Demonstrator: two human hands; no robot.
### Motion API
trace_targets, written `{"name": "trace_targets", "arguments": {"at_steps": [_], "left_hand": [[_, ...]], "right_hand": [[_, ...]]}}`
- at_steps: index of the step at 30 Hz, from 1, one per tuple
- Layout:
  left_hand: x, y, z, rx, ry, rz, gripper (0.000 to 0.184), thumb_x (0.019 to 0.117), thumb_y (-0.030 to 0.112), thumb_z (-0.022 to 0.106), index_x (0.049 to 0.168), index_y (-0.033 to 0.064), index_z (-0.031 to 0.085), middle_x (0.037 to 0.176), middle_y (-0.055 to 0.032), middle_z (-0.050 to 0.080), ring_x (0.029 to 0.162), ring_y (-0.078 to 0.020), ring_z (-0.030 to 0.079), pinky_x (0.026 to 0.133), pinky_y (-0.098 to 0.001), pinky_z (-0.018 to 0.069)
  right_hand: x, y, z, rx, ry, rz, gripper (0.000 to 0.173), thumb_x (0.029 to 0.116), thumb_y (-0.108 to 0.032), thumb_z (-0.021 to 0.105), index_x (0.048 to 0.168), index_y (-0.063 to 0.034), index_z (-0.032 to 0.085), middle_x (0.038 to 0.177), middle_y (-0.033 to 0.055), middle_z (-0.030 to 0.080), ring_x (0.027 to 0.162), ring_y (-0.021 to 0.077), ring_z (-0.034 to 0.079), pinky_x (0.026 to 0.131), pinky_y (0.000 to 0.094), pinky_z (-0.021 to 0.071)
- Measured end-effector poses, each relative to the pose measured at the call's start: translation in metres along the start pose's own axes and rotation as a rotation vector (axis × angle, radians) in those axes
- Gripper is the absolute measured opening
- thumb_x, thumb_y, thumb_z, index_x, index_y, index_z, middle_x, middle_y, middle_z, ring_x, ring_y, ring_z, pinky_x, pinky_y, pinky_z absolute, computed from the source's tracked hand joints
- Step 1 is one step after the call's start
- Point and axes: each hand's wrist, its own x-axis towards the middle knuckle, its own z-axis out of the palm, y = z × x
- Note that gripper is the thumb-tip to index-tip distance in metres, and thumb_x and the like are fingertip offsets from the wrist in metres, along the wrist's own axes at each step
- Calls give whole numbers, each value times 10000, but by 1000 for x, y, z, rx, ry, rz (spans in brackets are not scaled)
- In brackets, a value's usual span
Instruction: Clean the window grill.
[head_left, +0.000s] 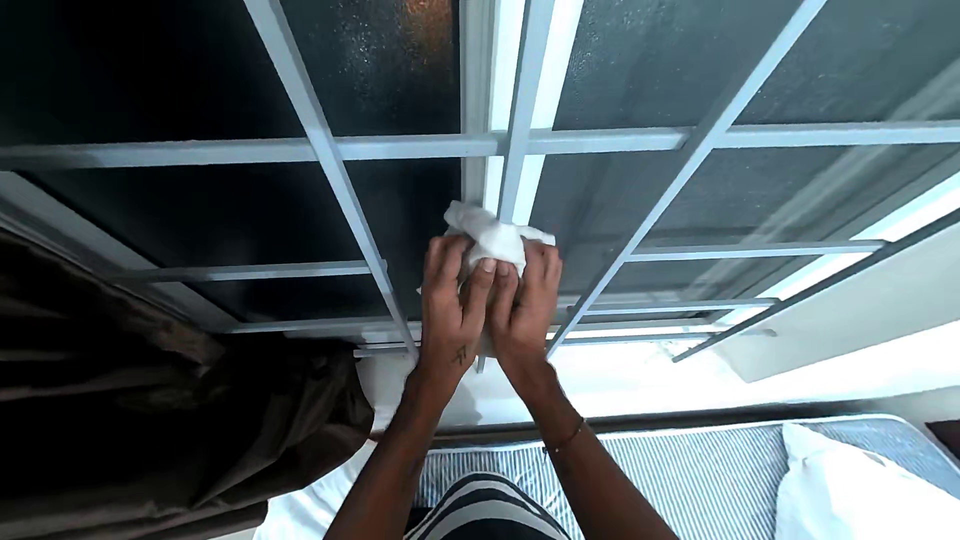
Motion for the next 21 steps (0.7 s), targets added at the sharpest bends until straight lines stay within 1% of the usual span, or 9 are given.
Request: {"name": "trace_targets", "arguments": {"at_steps": [3,5,8,10,13,16,19,20,21], "left_hand": [[-1,0,-1,66,2,18,405,1070,331,529,1385,79,566,1452,-74,474,1270,-145,539,974,-309,541],[3,3,-1,51,55,81,432,1051,305,573,1405,61,539,1492,-92,445,1300,-158,527,982,-304,547],[15,20,-1,-31,53,131,494,1063,286,542,1498,64,464,1553,-94,432,1379,-202,485,1063,-353,511],[18,30,2,-57,28,105,502,1070,281,526,1529,96,445,1532,-70,481,1355,-208,504,1061,-377,495],[12,31,9,-192,66,78,521,1032,212,613,1519,115,453,1468,-56,540,1283,-190,574,1018,-354,546],[7,30,14,-325,64,58,650,962,139,708,1542,111,417,1471,-57,538,1262,-191,597,1000,-345,572],[24,28,11,-396,-5,45,623,954,66,687,1518,38,425,1449,-86,556,1254,-181,604,1024,-326,553],[34,23,9,-438,-35,77,581,956,50,672,1488,-7,446,1431,-120,575,1255,-209,606,1037,-345,546],[46,17,8,-493,-51,130,531,947,35,666,1434,-69,482,1397,-176,601,1251,-262,613,1048,-391,544]], "right_hand": [[-2,1,-1,-33,-19,-12,415,1084,-258,491,1420,-21,541,1312,191,545,1208,322,544,954,430,514],[-1,-1,-4,-30,-38,-8,414,1088,-257,489,1423,-18,537,1303,190,545,1190,323,547,936,427,517],[0,-5,-10,-21,-71,14,408,1078,-242,511,1426,-30,536,1309,179,549,1186,318,556,918,425,528],[0,-6,-15,-2,-87,22,398,1073,-232,521,1416,-32,545,1311,165,557,1183,301,566,912,411,536],[1,-6,-17,38,-76,14,360,1070,-209,532,1370,-16,580,1292,151,590,1153,271,596,901,389,550],[-2,-4,-17,98,-74,25,331,1055,-182,551,1340,-18,595,1331,133,592,1196,250,601,933,389,561],[-5,1,-16,158,-82,17,367,1029,-178,591,1354,-7,585,1355,136,588,1238,240,589,968,388,553],[-6,3,-14,182,-82,15,400,1022,-195,606,1376,-11,572,1361,133,584,1247,229,587,980,382,554],[-7,4,-12,213,-79,12,422,1017,-208,622,1387,-13,559,1360,132,579,1248,218,589,988,375,557]]}}
